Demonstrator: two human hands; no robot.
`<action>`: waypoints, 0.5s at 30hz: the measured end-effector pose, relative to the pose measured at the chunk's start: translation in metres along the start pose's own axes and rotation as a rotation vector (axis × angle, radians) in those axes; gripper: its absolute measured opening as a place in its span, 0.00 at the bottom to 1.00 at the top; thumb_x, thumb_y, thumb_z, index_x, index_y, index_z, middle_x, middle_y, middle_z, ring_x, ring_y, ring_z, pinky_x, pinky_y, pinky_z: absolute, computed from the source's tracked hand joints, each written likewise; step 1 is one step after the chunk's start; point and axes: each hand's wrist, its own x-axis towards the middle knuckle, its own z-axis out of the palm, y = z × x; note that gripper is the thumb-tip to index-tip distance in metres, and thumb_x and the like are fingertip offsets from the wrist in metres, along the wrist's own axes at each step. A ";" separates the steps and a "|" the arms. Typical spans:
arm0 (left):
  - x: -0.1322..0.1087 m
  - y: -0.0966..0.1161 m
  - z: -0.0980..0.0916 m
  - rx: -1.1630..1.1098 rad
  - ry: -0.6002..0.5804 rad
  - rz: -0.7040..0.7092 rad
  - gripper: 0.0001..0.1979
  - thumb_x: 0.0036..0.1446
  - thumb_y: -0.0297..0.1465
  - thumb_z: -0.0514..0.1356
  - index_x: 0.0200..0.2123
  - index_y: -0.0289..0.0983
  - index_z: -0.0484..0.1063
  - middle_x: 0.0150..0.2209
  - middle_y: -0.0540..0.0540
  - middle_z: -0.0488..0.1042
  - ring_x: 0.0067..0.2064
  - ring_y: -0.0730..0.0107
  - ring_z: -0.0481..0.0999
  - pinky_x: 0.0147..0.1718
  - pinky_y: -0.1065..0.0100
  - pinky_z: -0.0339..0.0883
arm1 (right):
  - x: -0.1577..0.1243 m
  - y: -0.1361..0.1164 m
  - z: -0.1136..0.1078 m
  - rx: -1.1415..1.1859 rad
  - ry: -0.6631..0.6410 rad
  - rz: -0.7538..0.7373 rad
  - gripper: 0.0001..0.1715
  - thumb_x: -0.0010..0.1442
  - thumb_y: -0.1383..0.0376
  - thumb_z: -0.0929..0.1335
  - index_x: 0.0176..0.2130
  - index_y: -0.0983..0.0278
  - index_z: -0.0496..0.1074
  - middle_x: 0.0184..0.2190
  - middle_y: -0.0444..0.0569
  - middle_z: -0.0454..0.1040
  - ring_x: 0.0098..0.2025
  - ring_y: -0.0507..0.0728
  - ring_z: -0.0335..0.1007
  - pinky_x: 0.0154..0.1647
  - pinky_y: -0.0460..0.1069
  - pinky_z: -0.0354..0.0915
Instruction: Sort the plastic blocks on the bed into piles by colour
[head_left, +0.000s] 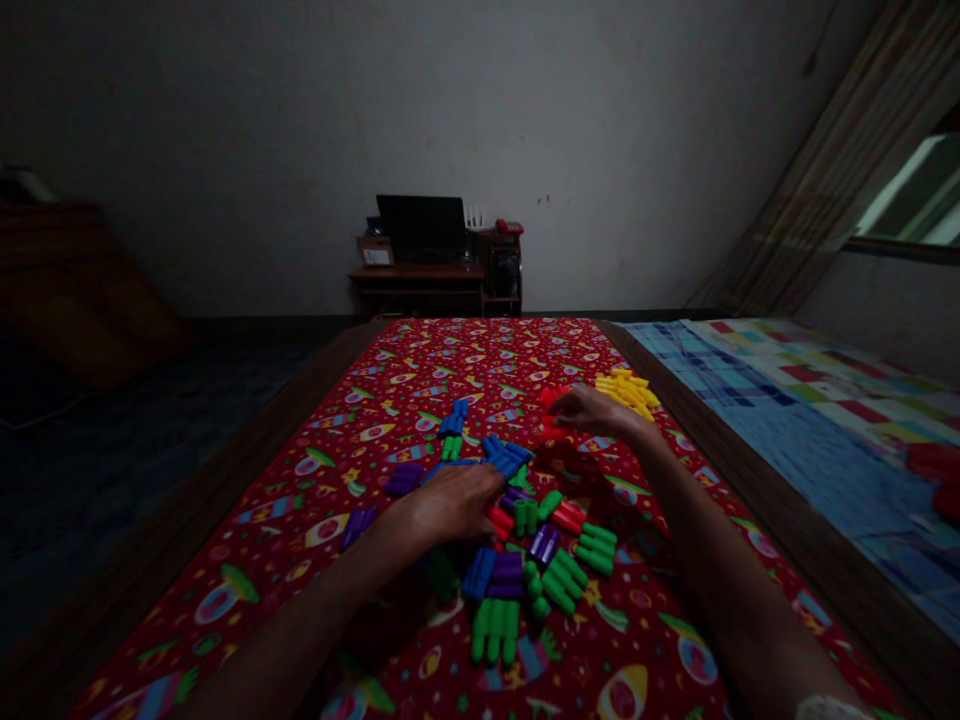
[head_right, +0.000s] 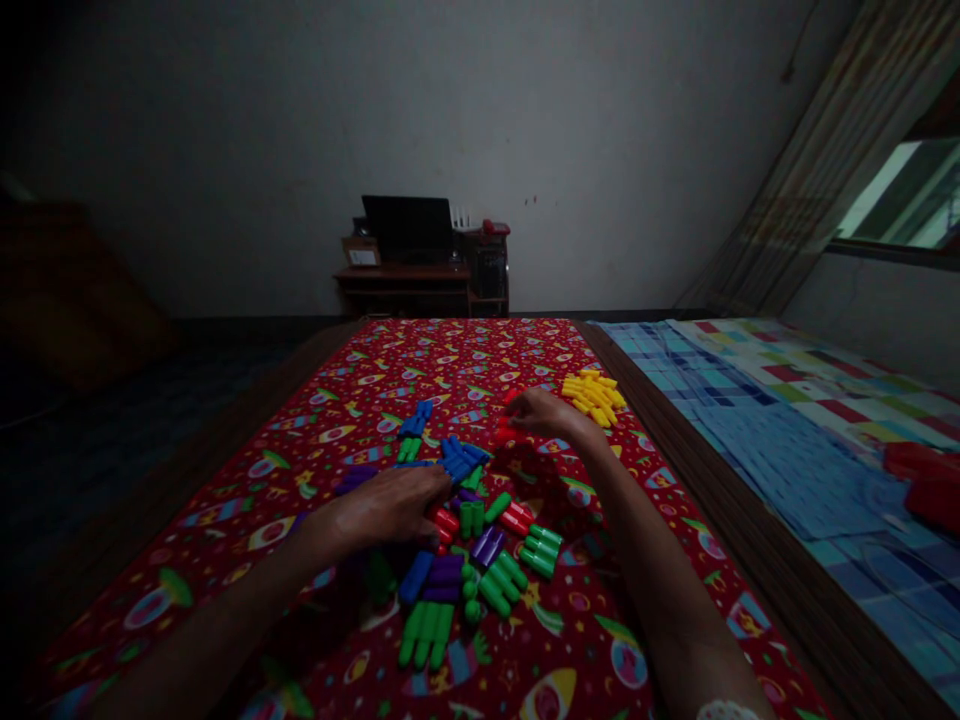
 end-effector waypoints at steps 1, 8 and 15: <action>0.000 -0.003 -0.002 -0.027 -0.015 -0.015 0.10 0.50 0.34 0.64 0.37 0.38 0.72 0.38 0.45 0.76 0.39 0.61 0.76 0.33 0.69 0.64 | 0.000 0.010 -0.006 -0.007 0.111 0.051 0.13 0.55 0.68 0.66 0.37 0.67 0.80 0.26 0.46 0.78 0.26 0.51 0.69 0.25 0.42 0.59; 0.004 -0.032 -0.010 -0.256 0.181 0.007 0.05 0.54 0.31 0.57 0.33 0.38 0.72 0.30 0.51 0.74 0.31 0.71 0.72 0.27 0.73 0.57 | 0.009 0.070 0.008 -0.044 0.763 0.312 0.17 0.55 0.70 0.62 0.38 0.71 0.78 0.32 0.53 0.79 0.34 0.56 0.72 0.36 0.47 0.62; 0.013 -0.036 -0.010 -0.354 0.377 -0.030 0.11 0.55 0.36 0.57 0.37 0.38 0.75 0.35 0.47 0.79 0.35 0.67 0.75 0.34 0.71 0.64 | 0.014 0.080 0.039 0.129 0.499 0.188 0.14 0.52 0.67 0.64 0.30 0.69 0.79 0.24 0.48 0.76 0.28 0.55 0.68 0.29 0.46 0.59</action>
